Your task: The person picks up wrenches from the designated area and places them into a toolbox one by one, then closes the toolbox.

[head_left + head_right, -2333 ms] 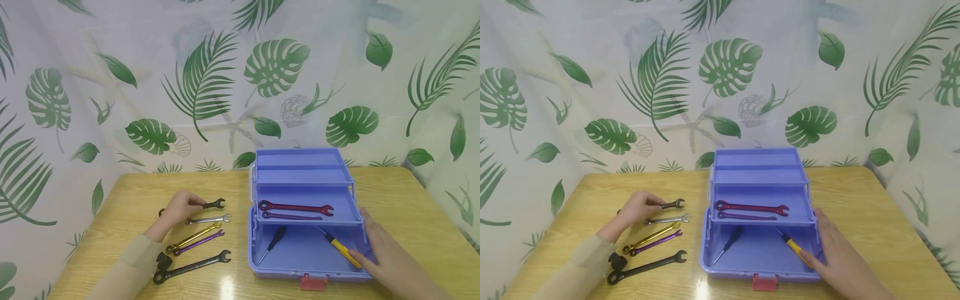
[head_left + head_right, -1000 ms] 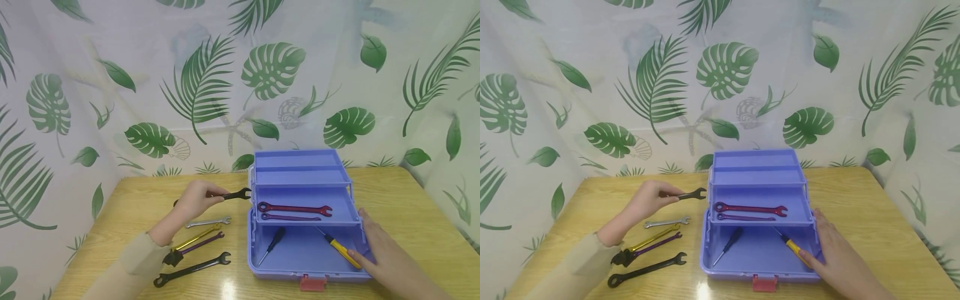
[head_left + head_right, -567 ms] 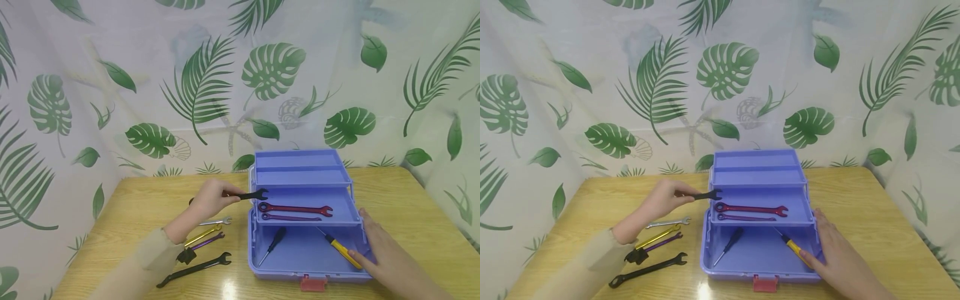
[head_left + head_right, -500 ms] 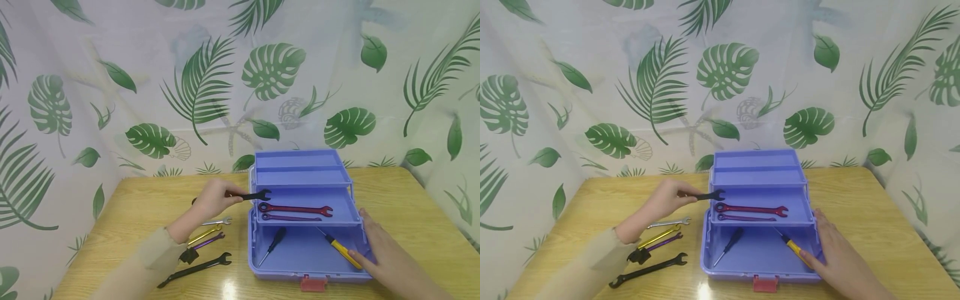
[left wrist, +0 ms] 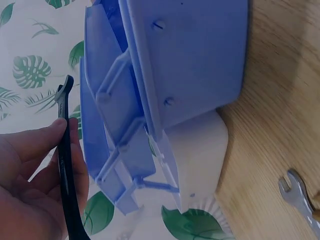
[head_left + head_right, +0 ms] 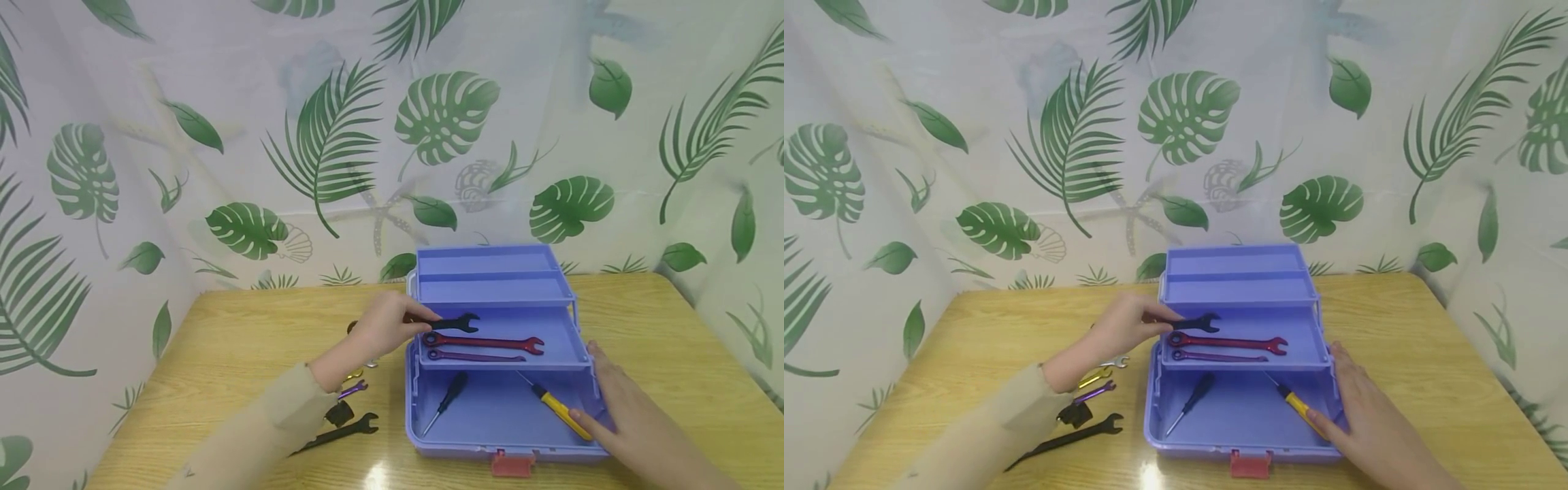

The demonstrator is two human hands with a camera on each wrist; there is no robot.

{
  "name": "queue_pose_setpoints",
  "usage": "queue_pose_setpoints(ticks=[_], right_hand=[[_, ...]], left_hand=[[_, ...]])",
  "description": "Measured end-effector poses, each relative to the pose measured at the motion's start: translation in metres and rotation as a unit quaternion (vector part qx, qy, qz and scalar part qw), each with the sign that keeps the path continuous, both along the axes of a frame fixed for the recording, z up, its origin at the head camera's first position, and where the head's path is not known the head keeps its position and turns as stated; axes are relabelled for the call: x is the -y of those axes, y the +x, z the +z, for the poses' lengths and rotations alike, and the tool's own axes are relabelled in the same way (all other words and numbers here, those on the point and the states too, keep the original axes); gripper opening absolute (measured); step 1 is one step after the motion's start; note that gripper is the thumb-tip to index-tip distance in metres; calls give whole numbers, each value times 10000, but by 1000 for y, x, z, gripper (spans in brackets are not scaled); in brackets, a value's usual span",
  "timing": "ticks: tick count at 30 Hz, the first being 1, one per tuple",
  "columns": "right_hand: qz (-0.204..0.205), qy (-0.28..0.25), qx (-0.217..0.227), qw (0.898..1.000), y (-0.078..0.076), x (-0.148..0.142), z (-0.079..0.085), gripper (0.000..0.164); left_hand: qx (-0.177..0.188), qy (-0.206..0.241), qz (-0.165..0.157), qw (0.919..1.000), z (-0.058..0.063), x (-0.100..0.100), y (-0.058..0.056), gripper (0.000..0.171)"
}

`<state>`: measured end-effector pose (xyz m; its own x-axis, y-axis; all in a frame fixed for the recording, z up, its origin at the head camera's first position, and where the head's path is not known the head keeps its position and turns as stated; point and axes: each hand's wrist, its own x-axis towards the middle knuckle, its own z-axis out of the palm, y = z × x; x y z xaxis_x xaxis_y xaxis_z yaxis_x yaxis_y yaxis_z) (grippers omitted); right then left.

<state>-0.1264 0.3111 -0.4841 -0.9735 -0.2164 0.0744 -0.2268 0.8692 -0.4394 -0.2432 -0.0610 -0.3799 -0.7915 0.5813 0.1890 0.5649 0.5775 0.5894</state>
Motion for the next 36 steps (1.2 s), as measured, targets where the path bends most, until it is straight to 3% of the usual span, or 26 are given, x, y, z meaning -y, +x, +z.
queue_pose_setpoints(ticks=[6,13,20,36], right_hand=[[-10,-12,-33,10000,-1,0,-2,103],[-22,33,59,10000,-2,-1,1,103],[-11,28,77,10000,-2,0,2,104],[-51,64,32,10000,-2,0,-1,104]], left_hand=[[-11,-101,-141,9998,-3,-16,-2,17],[4,-166,-255,9995,3,-35,-3,18],[345,-39,-367,9987,4,-54,-3,19],[234,-272,-568,9977,-5,-86,-2,20]])
